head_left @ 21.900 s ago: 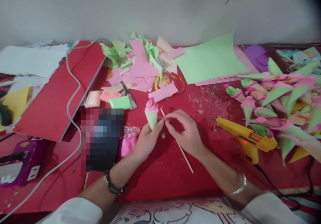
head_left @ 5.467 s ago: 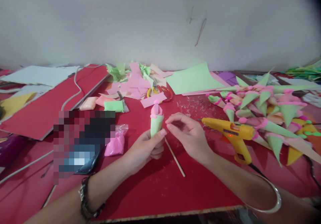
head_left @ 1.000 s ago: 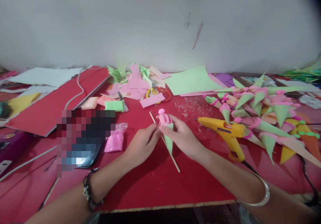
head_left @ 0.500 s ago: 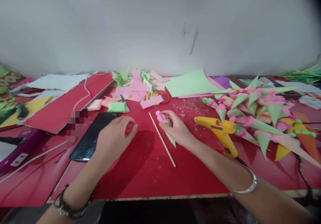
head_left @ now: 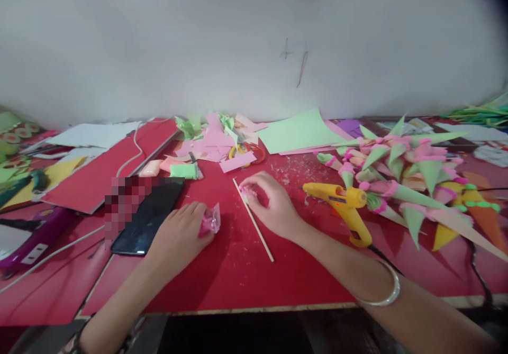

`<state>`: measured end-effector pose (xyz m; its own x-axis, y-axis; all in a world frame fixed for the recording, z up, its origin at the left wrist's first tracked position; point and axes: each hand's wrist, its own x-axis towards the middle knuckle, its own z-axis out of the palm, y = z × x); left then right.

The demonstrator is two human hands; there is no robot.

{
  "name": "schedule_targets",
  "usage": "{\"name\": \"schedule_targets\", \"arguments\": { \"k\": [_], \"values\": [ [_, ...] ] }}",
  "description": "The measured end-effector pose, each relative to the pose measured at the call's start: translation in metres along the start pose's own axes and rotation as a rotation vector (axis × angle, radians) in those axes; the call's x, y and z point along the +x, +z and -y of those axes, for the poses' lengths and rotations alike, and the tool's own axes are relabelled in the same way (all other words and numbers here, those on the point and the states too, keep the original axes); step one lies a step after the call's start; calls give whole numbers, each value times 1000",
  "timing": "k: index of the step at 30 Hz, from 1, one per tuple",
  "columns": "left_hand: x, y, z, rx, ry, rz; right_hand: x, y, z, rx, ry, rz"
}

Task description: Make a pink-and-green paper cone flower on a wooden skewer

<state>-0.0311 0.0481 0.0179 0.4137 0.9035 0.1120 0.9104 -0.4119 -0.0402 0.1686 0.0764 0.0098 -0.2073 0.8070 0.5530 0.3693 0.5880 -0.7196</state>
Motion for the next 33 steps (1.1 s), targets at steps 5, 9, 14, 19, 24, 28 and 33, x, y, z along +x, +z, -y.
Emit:
{"name": "schedule_targets", "arguments": {
  "k": [5, 9, 14, 19, 24, 28, 33],
  "values": [
    [14, -11, -7, -116, -59, 35, -5, 2, 15, 161, -103, 198],
    [30, -19, -13, -138, -55, -9, -7, 3, 15, 267, -5, 101],
    [45, -16, -13, -159, 37, -108, -5, 3, 11, 218, 12, 92],
    [51, -6, -11, -190, 206, -221, -4, 4, 7, 181, 138, 50],
    [53, 3, -10, -206, 283, -299, -3, 4, 0, 213, 140, 140],
    [53, 7, -7, -218, 335, -289, -3, 5, 0, 92, 115, 233],
    [51, 6, -6, -221, 429, -309, -1, 1, 4, -122, 1, 305]
  ]
}}
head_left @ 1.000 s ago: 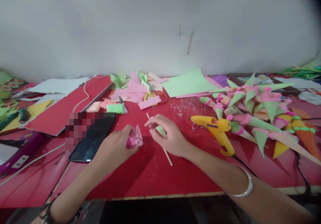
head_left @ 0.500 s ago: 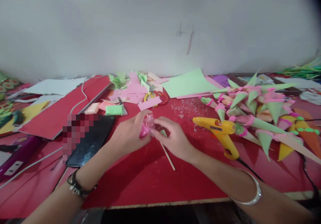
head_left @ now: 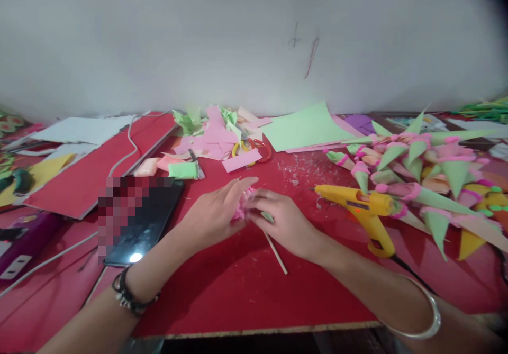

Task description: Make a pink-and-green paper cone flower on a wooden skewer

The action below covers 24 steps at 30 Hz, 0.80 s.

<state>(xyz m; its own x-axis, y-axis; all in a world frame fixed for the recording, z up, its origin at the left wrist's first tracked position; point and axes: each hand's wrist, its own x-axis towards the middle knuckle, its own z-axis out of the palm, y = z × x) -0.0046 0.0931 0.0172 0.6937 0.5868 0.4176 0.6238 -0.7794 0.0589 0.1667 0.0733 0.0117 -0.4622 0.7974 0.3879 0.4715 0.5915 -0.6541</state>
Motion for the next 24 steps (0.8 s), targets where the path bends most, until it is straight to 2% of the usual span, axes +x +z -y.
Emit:
{"name": "schedule_targets", "arguments": {
  "k": [5, 8, 11, 16, 20, 24],
  "values": [
    [-2, -2, 0, 34, 48, -1, 2, -1, 2, -175, -11, 97],
    [-2, -5, 0, -8, -22, 21, 2, 0, 4, -247, 13, 107],
    [-1, -7, 0, -65, -99, 34, 0, 0, 5, -225, 5, 70],
    [-2, -8, 4, -208, -282, 71, -2, -3, 6, 94, -22, -134],
    [-2, -8, 10, -265, -379, 41, 1, -4, 6, 427, 196, -345],
    [-1, -11, 15, -210, -424, 19, 4, -2, 4, 698, 361, -368]
  ]
}}
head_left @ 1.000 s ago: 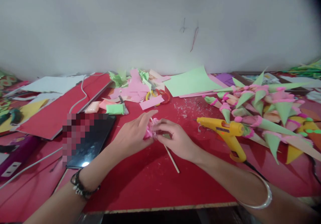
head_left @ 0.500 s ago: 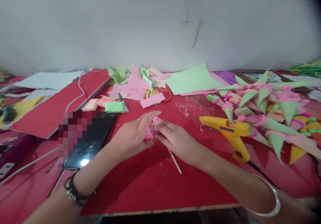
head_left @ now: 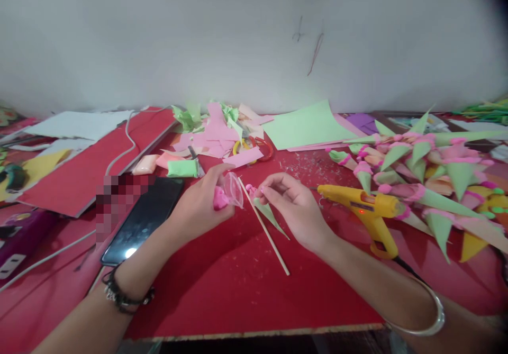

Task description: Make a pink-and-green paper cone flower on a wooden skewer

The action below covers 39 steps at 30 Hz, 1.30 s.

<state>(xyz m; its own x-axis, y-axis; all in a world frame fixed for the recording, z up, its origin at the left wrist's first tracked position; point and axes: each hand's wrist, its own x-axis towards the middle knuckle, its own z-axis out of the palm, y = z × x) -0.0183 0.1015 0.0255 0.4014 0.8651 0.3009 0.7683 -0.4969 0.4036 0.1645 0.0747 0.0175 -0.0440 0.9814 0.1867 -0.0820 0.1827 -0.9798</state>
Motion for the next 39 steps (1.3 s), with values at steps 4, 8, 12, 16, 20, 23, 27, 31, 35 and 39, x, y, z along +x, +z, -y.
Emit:
{"name": "schedule_targets", "arguments": {
  "k": [4, 8, 12, 16, 20, 23, 27, 31, 35, 39],
  "values": [
    [2, 0, 6, 151, -28, -58, 3, -1, -1, 104, 63, 24],
    [3, 5, 16, 274, -111, -38, 4, -4, -1, 93, 125, 59],
    [0, 8, 21, 404, -102, 42, 5, -8, -2, 89, 145, 59],
    [-3, 13, 17, 493, -21, 3, 5, -9, -4, 77, 132, 34],
    [-6, 21, 7, 469, 44, -57, 7, -9, -5, 111, 135, 30],
    [-8, 26, -1, 394, 72, -69, 6, -9, -5, 113, 150, 76],
    [-10, 27, -10, 290, 79, -62, 7, -11, -6, 19, 129, 60],
    [-9, 25, -18, 161, -23, -19, 12, -15, -12, -79, 66, -70],
    [-10, 24, -28, 146, -32, 157, 14, -14, -19, -91, 129, -86],
    [-14, 29, -34, 145, -20, 243, 9, -8, -23, 4, 202, -39]
  ]
}}
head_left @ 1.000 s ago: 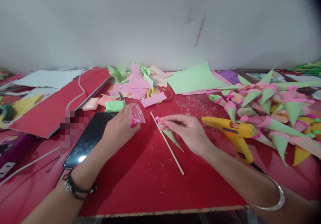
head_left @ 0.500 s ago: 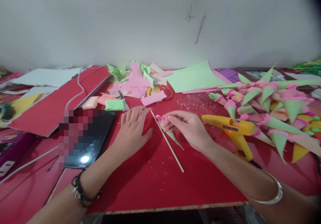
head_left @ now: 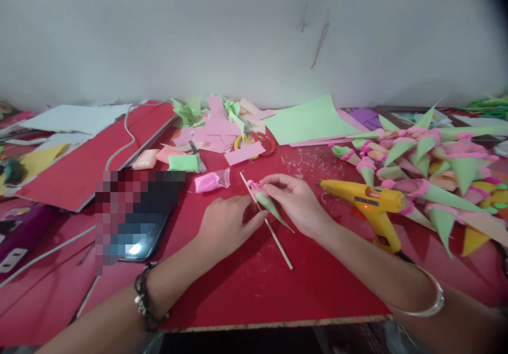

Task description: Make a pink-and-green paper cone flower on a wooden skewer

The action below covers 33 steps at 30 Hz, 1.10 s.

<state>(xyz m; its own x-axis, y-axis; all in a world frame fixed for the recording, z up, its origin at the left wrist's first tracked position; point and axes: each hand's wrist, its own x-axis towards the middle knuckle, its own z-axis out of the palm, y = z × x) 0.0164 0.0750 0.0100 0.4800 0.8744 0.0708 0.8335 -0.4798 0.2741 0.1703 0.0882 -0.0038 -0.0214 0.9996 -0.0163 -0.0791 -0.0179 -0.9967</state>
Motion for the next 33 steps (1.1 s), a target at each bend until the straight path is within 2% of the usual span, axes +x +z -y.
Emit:
{"name": "schedule_targets", "arguments": {
  "k": [4, 8, 14, 18, 22, 25, 33],
  "values": [
    [-1, 3, -1, -49, -65, 21, -3, 4, -1, 165, -11, 36],
    [-2, 4, 1, -171, -101, -21, -3, 4, 1, 268, -27, 26],
    [2, 7, 4, -617, -117, -118, -7, 4, 9, 309, -19, 109],
    [6, 4, 1, -917, -186, -123, -9, 4, 11, 310, -22, 141],
    [7, 0, -1, -1001, -306, -144, -10, 4, 11, 320, 28, 138],
    [5, -2, -1, -1024, -341, -154, -10, 4, 11, 321, 51, 149],
    [5, 4, 3, -1072, -190, -118, -10, 2, 4, 294, 38, 194]
  ]
}}
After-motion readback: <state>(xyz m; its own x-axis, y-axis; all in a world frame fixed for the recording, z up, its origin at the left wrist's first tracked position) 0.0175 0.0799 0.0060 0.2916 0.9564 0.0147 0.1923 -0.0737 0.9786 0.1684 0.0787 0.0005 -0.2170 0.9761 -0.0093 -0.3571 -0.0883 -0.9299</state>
